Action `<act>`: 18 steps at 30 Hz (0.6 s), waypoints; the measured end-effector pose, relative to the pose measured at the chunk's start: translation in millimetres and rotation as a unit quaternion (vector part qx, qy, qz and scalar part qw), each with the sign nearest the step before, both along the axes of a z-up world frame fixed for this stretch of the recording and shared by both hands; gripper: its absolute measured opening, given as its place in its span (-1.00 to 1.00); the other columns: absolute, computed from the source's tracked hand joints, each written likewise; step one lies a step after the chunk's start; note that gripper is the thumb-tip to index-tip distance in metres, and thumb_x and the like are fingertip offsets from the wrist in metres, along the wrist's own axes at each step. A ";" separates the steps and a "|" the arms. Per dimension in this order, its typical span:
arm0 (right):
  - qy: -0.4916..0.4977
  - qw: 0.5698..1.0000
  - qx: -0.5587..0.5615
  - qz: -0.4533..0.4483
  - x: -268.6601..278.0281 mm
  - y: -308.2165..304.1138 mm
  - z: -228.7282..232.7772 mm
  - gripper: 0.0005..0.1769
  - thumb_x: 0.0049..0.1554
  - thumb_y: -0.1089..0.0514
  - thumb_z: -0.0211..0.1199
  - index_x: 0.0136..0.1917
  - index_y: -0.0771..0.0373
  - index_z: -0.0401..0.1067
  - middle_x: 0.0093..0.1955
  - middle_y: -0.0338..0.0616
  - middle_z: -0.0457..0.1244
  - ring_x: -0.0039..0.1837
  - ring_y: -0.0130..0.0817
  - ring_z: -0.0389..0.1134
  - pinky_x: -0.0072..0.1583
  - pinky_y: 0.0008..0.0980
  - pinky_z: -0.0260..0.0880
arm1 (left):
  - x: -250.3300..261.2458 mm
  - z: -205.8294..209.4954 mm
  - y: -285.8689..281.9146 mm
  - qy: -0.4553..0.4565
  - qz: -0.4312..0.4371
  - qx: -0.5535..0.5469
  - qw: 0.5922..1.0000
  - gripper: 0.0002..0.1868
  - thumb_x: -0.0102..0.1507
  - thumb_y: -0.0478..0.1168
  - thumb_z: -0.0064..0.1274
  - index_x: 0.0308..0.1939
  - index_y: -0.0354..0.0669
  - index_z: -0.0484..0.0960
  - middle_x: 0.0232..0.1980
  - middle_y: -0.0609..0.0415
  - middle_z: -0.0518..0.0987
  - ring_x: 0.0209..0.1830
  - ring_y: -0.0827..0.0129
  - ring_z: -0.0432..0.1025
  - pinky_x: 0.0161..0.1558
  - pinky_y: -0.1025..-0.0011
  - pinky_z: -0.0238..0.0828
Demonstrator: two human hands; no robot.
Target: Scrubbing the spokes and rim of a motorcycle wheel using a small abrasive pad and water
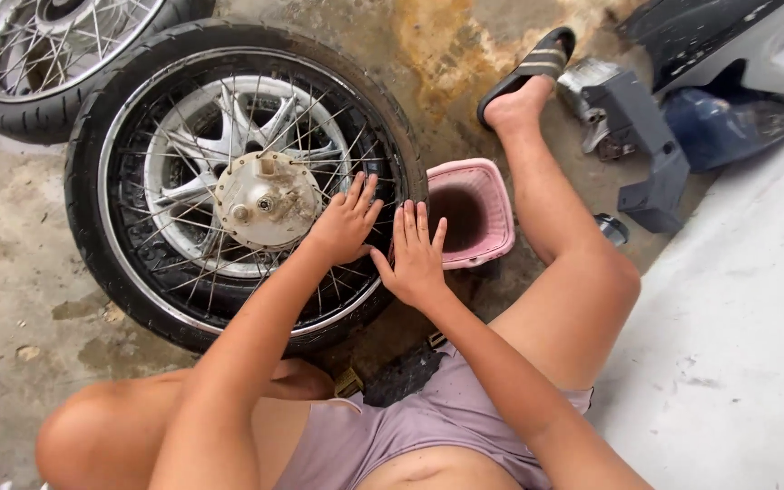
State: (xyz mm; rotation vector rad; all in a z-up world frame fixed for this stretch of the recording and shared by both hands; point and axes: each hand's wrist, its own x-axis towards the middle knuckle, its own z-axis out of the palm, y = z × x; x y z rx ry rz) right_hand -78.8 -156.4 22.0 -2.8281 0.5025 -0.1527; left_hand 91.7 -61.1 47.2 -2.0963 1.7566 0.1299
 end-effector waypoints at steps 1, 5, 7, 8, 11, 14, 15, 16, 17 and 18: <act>0.004 1.000 0.006 0.003 -11.0 8.3 7.5 0.00 0.26 -0.36 0.02 0.62 0.44 -0.08 0.69 0.27 -0.21 0.71 0.19 -0.36 0.51 0.46 -0.58 | -0.7 -5.7 -1.8 0.004 0.003 0.006 1.000 -0.05 0.28 0.44 -0.12 0.59 0.02 0.10 0.70 -0.23 -0.16 0.68 -0.12 -0.23 0.26 0.18 0.10; 0.021 0.998 0.044 0.036 -21.8 15.4 17.5 0.00 0.22 -0.29 0.08 0.61 0.46 -0.07 0.68 0.30 -0.19 0.70 0.18 -0.32 0.50 0.48 -0.60 | 5.8 -6.6 -5.9 0.033 -0.014 0.023 0.999 -0.21 0.40 0.23 -0.15 0.59 -0.08 0.10 0.69 -0.29 -0.17 0.68 -0.18 -0.26 0.22 0.22 0.16; 0.019 0.998 0.045 0.039 -12.8 1.4 10.1 0.00 0.25 -0.32 0.05 0.62 0.46 -0.09 0.69 0.29 -0.22 0.71 0.17 -0.36 0.49 0.47 -0.66 | 5.4 -5.4 -8.6 0.035 -0.026 0.030 0.999 -0.21 0.40 0.19 -0.16 0.60 -0.10 0.07 0.70 -0.27 -0.19 0.70 -0.15 -0.29 0.21 0.25 0.16; 0.010 0.999 0.035 0.031 -4.6 -9.4 7.4 0.00 0.25 -0.32 0.04 0.63 0.45 -0.11 0.70 0.27 -0.25 0.72 0.16 -0.38 0.48 0.48 -0.68 | 5.4 -6.5 -11.1 0.027 -0.031 0.025 0.999 -0.19 0.39 0.18 -0.13 0.61 -0.11 0.06 0.70 -0.27 -0.19 0.70 -0.15 -0.30 0.21 0.26 0.16; 0.006 0.999 0.041 0.027 -10.4 -1.0 7.5 0.01 0.25 -0.32 0.05 0.63 0.44 -0.12 0.71 0.28 -0.26 0.72 0.17 -0.38 0.48 0.49 -0.68 | 0.1 1.0 -4.5 0.013 -0.033 0.029 0.999 -0.17 0.38 0.18 -0.13 0.61 -0.12 0.04 0.70 -0.27 -0.17 0.70 -0.15 -0.31 0.24 0.24 0.13; 0.020 0.998 0.050 0.033 -29.2 12.1 6.4 0.01 0.23 -0.31 0.06 0.63 0.43 -0.13 0.71 0.26 -0.27 0.72 0.15 -0.38 0.49 0.48 -0.67 | -2.5 11.5 -4.7 0.002 -0.039 0.022 0.999 -0.19 0.39 0.18 -0.18 0.61 -0.14 0.05 0.70 -0.28 -0.17 0.69 -0.17 -0.31 0.29 0.20 0.06; 0.028 0.997 0.051 0.040 -33.6 15.9 4.1 0.01 0.24 -0.32 0.04 0.64 0.41 -0.13 0.72 0.23 -0.29 0.72 0.13 -0.41 0.49 0.48 -0.67 | -1.2 14.2 -4.9 -0.002 -0.042 0.016 0.999 -0.20 0.39 0.18 -0.21 0.60 -0.15 0.06 0.70 -0.29 -0.17 0.69 -0.18 -0.32 0.32 0.17 0.03; 0.026 0.998 0.048 0.034 -28.2 8.9 5.8 0.01 0.24 -0.32 0.04 0.64 0.41 -0.13 0.72 0.23 -0.29 0.72 0.13 -0.41 0.49 0.48 -0.67 | -5.7 12.4 -5.3 -0.004 -0.048 0.013 0.999 -0.20 0.39 0.18 -0.21 0.60 -0.15 0.06 0.70 -0.29 -0.17 0.69 -0.18 -0.32 0.32 0.17 0.03; 0.007 0.999 0.034 0.027 -18.8 3.6 6.4 -0.01 0.23 -0.30 0.07 0.62 0.41 -0.08 0.70 0.25 -0.23 0.71 0.15 -0.35 0.49 0.51 -0.62 | -6.1 10.6 -3.9 -0.005 -0.040 0.005 0.999 -0.19 0.38 0.18 -0.18 0.60 -0.16 0.07 0.70 -0.26 -0.16 0.69 -0.16 -0.32 0.38 0.13 -0.05; -0.012 1.000 0.020 0.021 -9.6 -0.9 6.6 -0.03 0.22 -0.29 0.09 0.60 0.42 -0.02 0.68 0.27 -0.17 0.70 0.18 -0.30 0.48 0.53 -0.56 | -6.4 8.2 -1.6 -0.006 -0.032 -0.002 0.999 -0.18 0.36 0.17 -0.15 0.59 -0.17 0.08 0.70 -0.24 -0.15 0.69 -0.13 -0.32 0.44 0.09 -0.12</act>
